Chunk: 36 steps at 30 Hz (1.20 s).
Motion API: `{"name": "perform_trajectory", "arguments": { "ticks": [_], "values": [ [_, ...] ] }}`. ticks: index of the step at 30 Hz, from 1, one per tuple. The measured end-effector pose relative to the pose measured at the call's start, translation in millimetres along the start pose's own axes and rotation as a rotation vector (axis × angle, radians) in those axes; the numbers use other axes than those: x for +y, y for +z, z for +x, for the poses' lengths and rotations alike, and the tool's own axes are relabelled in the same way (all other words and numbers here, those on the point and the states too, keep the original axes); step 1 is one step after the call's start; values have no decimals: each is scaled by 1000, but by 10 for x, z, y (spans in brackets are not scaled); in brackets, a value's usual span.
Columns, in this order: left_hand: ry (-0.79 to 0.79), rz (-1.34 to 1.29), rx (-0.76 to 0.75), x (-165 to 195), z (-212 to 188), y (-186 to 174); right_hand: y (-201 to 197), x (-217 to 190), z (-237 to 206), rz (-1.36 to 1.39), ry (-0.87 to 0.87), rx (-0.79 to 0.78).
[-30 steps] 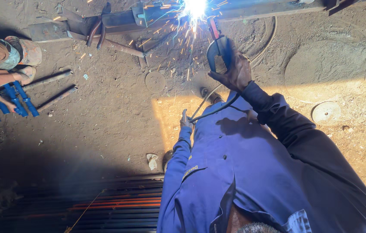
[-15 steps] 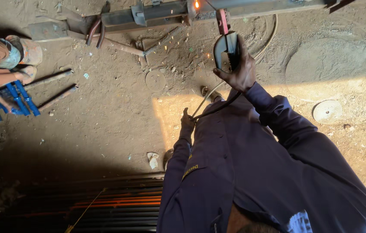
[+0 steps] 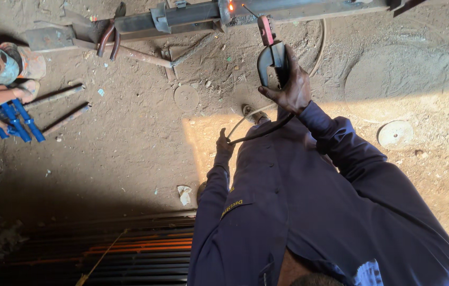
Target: The person welds a long metal pipe frame lying on the workshop floor using an arc welding electrode holder, striking arcs that produce sparks at several joints. Between welds they steady the pipe with one hand, reposition the electrode, and use a chipping hammer and pliers on the welded joints.
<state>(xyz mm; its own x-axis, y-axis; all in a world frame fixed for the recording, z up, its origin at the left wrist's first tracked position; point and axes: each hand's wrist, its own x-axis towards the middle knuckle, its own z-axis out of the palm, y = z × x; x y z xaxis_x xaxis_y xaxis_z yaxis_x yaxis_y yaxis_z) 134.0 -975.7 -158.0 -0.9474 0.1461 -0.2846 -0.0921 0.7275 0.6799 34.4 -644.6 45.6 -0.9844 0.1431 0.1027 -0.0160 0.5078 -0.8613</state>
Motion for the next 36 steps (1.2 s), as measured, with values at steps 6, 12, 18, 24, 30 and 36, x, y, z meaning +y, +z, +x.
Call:
{"name": "perform_trajectory", "arguments": {
  "ticks": [6,12,18,24,30,36],
  "values": [
    [-149,42,39,53,-67,156,-72,84,185,-62,-42,-66],
    [-262,42,29,156,-223,293,-138,145,316,-1,-66,-102],
    [-280,28,38,245,-272,296,-164,159,369,-26,-117,-105],
    [-324,-28,23,304,-261,311,-114,211,419,-11,-87,-119],
    [-247,36,37,325,-291,287,-74,302,461,-201,-297,-110],
    [-246,4,23,293,-280,287,-29,292,436,-38,-99,-113]
  ]
}}
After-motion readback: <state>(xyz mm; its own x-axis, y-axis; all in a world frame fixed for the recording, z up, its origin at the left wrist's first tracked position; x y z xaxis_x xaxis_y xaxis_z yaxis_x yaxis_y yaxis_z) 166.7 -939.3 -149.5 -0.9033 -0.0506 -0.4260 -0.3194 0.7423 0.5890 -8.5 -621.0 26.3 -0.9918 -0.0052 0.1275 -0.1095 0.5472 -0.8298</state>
